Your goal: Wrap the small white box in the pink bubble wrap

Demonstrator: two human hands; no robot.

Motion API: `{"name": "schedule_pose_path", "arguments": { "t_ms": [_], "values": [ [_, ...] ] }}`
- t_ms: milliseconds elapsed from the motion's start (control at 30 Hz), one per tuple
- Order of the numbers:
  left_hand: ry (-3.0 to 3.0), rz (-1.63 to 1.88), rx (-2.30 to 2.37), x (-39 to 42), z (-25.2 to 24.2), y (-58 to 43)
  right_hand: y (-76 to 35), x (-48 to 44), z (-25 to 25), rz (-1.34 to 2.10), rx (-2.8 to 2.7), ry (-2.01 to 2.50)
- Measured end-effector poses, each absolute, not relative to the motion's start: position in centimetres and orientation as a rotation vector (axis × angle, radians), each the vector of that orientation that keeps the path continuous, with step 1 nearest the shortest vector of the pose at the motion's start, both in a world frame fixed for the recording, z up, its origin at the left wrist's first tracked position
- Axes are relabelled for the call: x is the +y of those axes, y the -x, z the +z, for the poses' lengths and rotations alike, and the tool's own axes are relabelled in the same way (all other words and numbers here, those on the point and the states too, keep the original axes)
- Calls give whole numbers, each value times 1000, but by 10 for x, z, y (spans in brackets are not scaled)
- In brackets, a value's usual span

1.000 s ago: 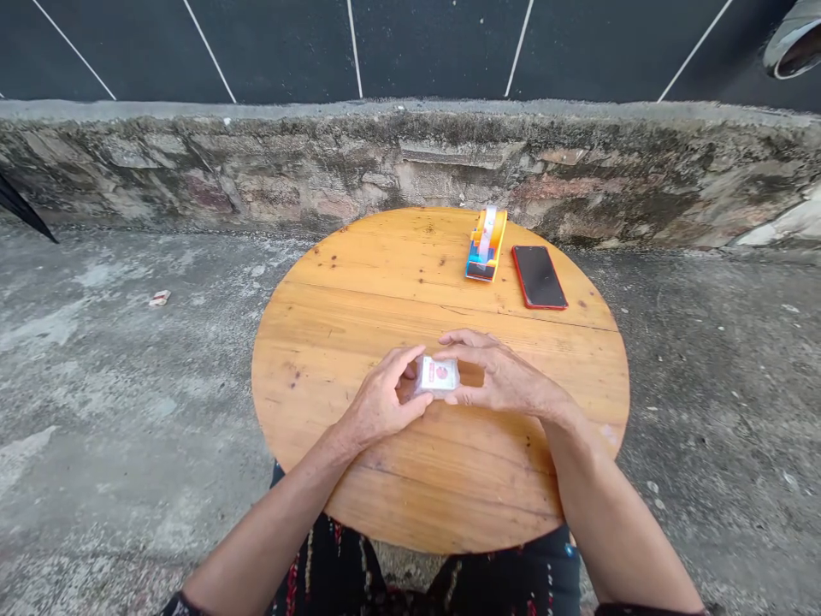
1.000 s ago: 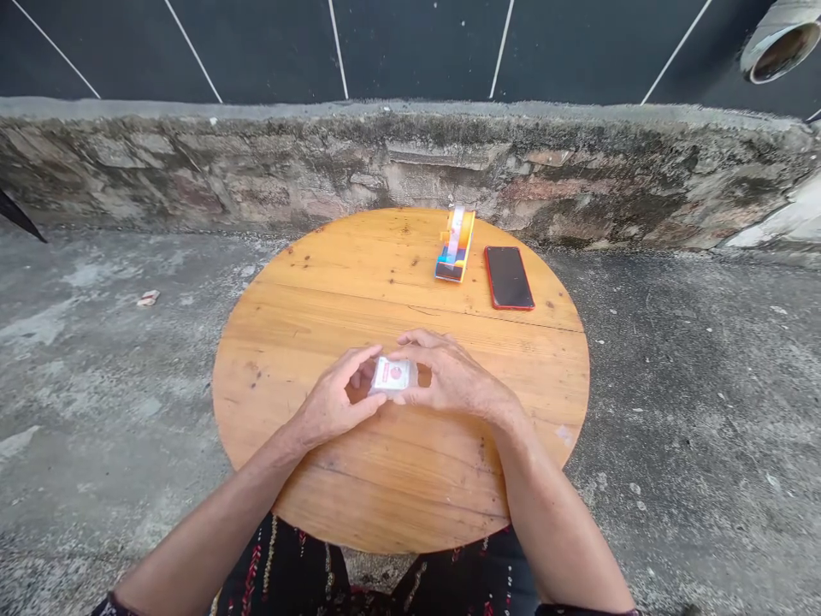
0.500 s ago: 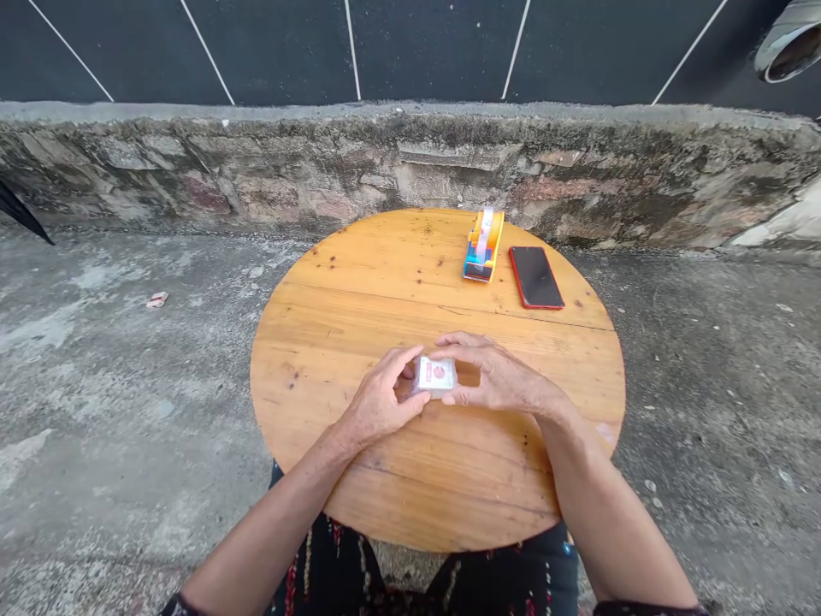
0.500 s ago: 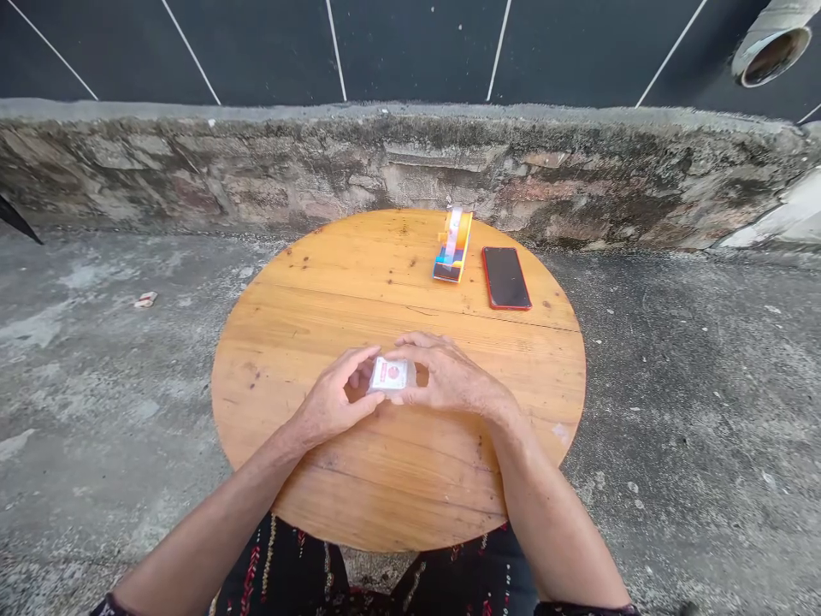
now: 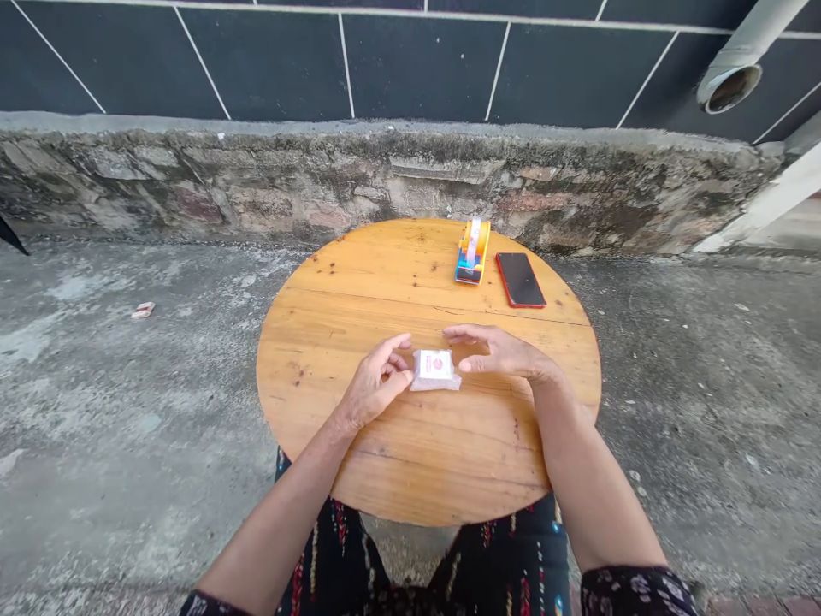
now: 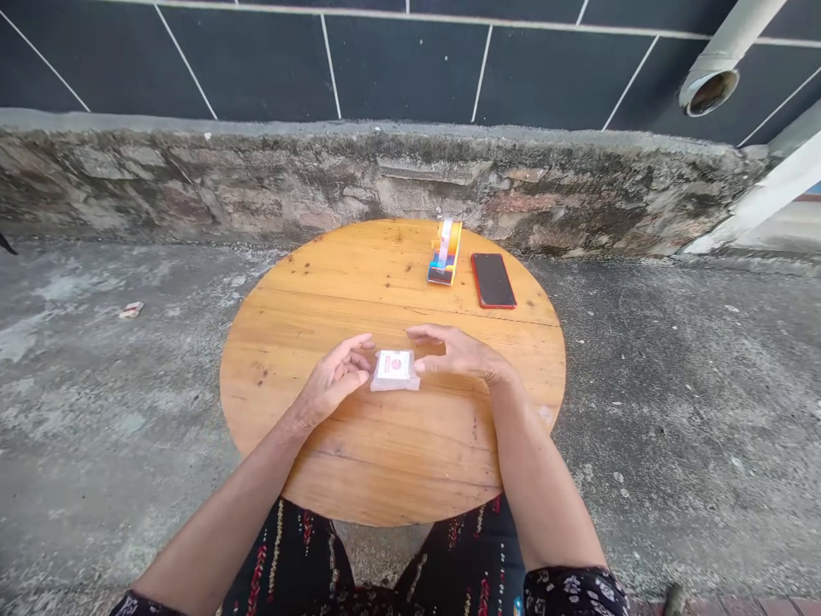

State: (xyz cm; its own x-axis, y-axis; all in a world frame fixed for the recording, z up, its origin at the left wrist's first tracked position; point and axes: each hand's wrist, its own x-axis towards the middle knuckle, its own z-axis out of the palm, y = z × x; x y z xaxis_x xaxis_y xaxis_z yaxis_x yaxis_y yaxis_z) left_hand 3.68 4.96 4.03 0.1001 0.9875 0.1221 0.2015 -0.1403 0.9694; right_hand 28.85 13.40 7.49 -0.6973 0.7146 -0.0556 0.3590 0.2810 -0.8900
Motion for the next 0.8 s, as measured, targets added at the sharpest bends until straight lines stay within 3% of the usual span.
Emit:
{"name": "schedule_pose_path", "arguments": {
  "t_ms": [67, 300, 800],
  "values": [
    [-1392, 1165, 1236, 53, 37, -36, -287, 127, 75, 1474, -1991, 956],
    [-942, 1334, 1081, 61, 24, -47, -256, 93, 46, 1240, -1149, 1068],
    [-830, 1566, 1154, 66, 15, -115, -187, 84, 26, 1151, -1210, 1065]
  ]
}}
